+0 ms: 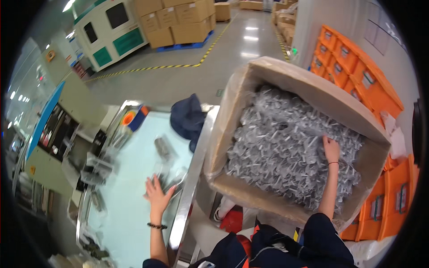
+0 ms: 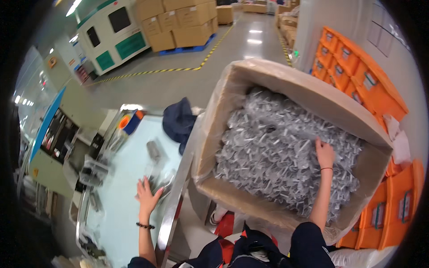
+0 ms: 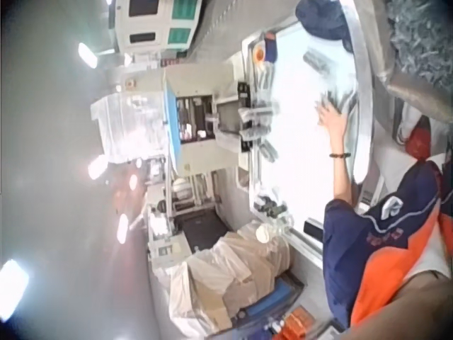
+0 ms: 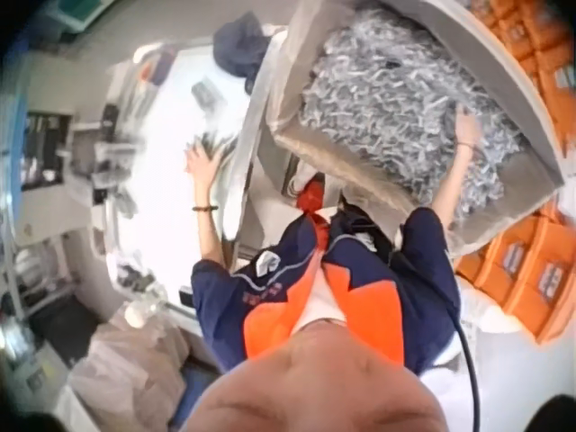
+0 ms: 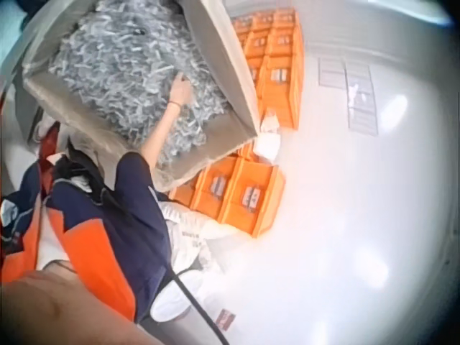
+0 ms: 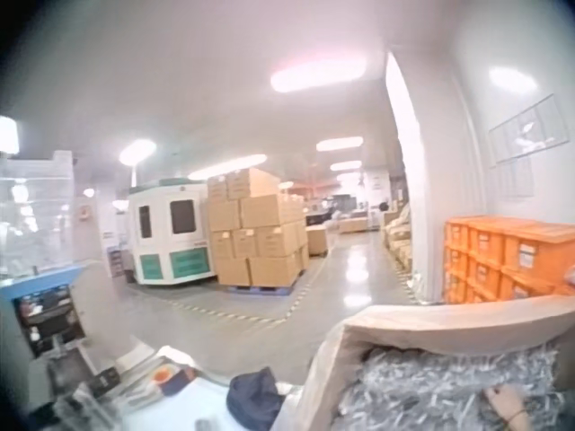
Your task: The person sorts and packs small grey plastic parts by hand from a bulk container into plastic bags on a workstation.
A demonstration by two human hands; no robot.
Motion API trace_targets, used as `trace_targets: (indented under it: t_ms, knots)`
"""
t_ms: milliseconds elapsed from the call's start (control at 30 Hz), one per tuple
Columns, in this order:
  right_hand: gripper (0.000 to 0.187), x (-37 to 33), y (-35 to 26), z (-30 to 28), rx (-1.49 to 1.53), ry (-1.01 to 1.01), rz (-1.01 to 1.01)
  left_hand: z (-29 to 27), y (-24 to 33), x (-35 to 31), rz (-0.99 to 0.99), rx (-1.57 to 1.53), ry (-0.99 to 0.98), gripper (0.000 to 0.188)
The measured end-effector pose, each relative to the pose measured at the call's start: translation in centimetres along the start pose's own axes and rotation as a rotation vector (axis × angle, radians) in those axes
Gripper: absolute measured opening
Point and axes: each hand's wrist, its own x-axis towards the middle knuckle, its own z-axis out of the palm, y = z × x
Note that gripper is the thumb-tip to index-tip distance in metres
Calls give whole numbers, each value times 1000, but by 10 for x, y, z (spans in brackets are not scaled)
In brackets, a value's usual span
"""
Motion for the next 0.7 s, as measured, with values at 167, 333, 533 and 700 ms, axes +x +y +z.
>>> trace_targets:
  t_ms: [167, 333, 533, 700]
  knots:
    - [30, 13, 21, 47, -177, 550, -207, 8, 9, 5, 143, 123, 7, 100]
    - [40, -34, -9, 92, -78, 781, -528, 4, 12, 5, 97, 226, 68, 100]
    - [74, -181, -88, 137, 713, -290, -1017, -39, 84, -36, 578, -552, -85, 99]
    - [107, -243, -98, 157, 976, -836, -907, -20, 134, -86, 862, -793, -385, 82]
